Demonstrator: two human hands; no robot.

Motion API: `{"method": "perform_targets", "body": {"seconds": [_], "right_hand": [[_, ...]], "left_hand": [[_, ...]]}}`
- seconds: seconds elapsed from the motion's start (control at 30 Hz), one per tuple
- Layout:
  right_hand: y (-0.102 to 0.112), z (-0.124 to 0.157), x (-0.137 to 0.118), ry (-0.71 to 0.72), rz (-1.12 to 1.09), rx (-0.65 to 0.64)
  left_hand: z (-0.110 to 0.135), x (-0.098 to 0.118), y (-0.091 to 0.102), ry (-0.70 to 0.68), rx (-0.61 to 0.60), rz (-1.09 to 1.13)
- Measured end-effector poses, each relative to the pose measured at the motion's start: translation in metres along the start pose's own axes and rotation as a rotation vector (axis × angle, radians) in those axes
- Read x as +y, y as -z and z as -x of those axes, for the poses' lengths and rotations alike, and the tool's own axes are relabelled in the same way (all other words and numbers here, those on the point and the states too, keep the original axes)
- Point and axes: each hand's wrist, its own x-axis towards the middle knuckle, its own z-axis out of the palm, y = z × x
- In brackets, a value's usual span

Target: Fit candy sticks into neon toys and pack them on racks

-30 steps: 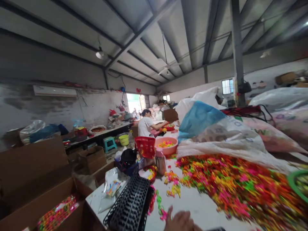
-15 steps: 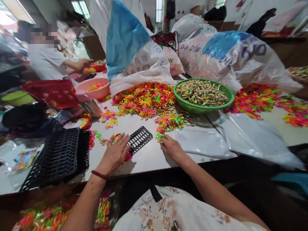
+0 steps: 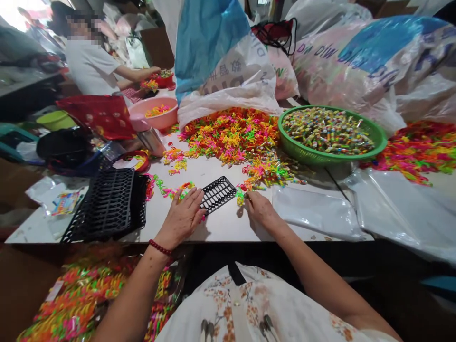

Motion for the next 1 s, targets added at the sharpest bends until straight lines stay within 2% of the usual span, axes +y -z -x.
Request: {"method": "perform_targets", "body": {"seconds": [0.1,0.23,0.33,0.43,0.57,0.83,1.0], "right_hand": [[-0.018,-0.004,-0.019,-0.017,-0.268,-0.077],[-0.055,-0.014,-0.044,-0.041,-0.627,-0.194],[-0.077,-0.024,-0.059,0.002,-0.718,-0.191],[-0.085,-0.032,-0.069,0.057,-0.695,-0.197],[-0.084,-0.035,-0.074,0.159,-0.571,-0.234],[-0.079,-0.040,-0.075,0.238,-0.452,-0.298],[-0.086,-0.043,-0.069,0.296,-0.280,-0.319]], "left_hand": [[0.001,0.002,-0.001,0.037,-0.009,0.033],[0.002,-0.001,-0.002,0.045,0.006,0.107],[0.003,-0.004,-0.002,0.036,0.009,0.136],[0.004,-0.005,-0.002,0.025,0.009,0.151],[0.003,-0.004,0.000,0.018,0.017,0.161],[0.002,-0.003,0.002,0.014,-0.016,0.123],[0.001,-0.001,0.004,0.000,-0.052,0.068]]}}
